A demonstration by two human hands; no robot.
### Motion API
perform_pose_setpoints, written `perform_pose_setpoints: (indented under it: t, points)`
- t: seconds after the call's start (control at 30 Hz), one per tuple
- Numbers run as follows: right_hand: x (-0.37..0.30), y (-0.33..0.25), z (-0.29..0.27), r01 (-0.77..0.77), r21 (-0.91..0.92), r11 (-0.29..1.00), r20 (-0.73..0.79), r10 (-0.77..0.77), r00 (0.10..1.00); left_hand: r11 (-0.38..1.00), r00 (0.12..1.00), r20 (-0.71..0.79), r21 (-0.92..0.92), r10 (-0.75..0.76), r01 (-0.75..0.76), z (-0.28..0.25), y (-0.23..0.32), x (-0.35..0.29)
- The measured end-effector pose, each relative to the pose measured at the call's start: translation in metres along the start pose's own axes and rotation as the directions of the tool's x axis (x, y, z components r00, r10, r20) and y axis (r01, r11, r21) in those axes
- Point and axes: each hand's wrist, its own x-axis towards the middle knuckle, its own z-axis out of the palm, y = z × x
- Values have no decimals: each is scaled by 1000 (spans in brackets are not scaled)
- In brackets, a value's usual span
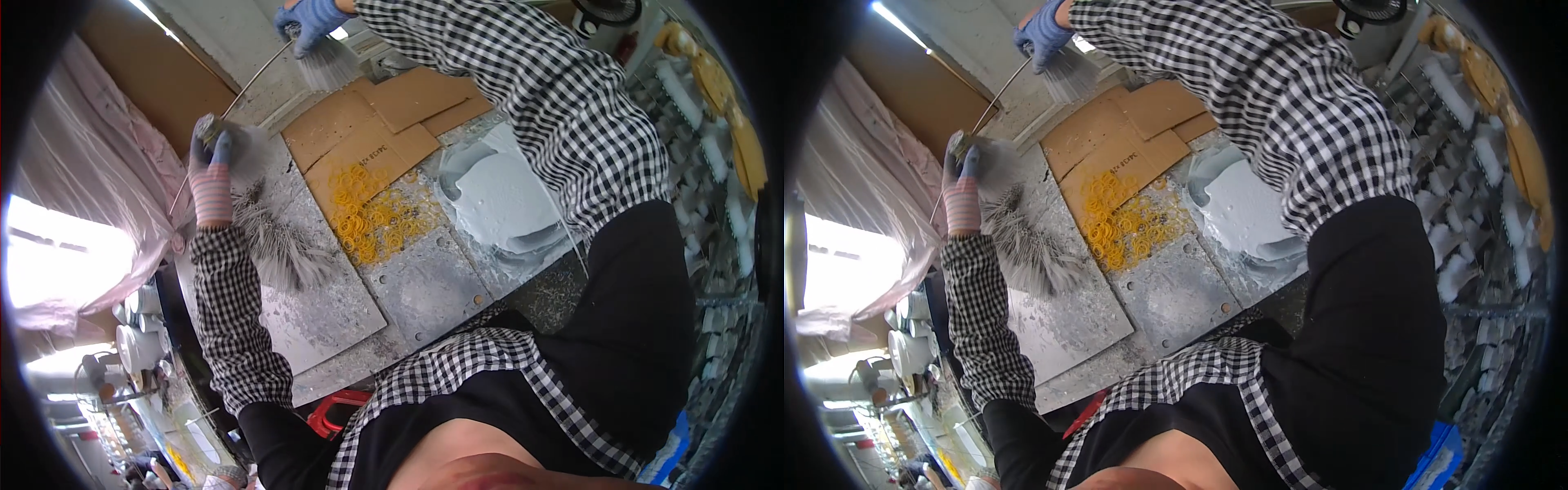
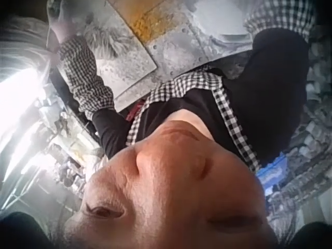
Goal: Assembling brush components by inserting bristles into brush heads and dipping them in adhesive.
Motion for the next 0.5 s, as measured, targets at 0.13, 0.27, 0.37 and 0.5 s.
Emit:
perform_pose_setpoints:
  t: [0.13, 0.27, 0.37, 0.5]
  points:
    - [0, 15, 7, 4, -28, 1000, -147, -8, 989, 999, 1000, -18, -36, -8, 8, 26, -7, 16]
    - [-23, 17, -15, -41, -10, 999, -63, 41, 997, 998, 1000, -23, -62, 16, -18, 43, -2, 28]
    - [-33, 38, -14, -51, -17, 999, -70, 49, 996, 995, 998, 16, -77, 61, -60, 75, 0, 43]
    - [-45, 32, -21, -80, 14, 997, -79, 80, 994, 997, 998, 23, -52, 61, -59, 95, 0, 54]
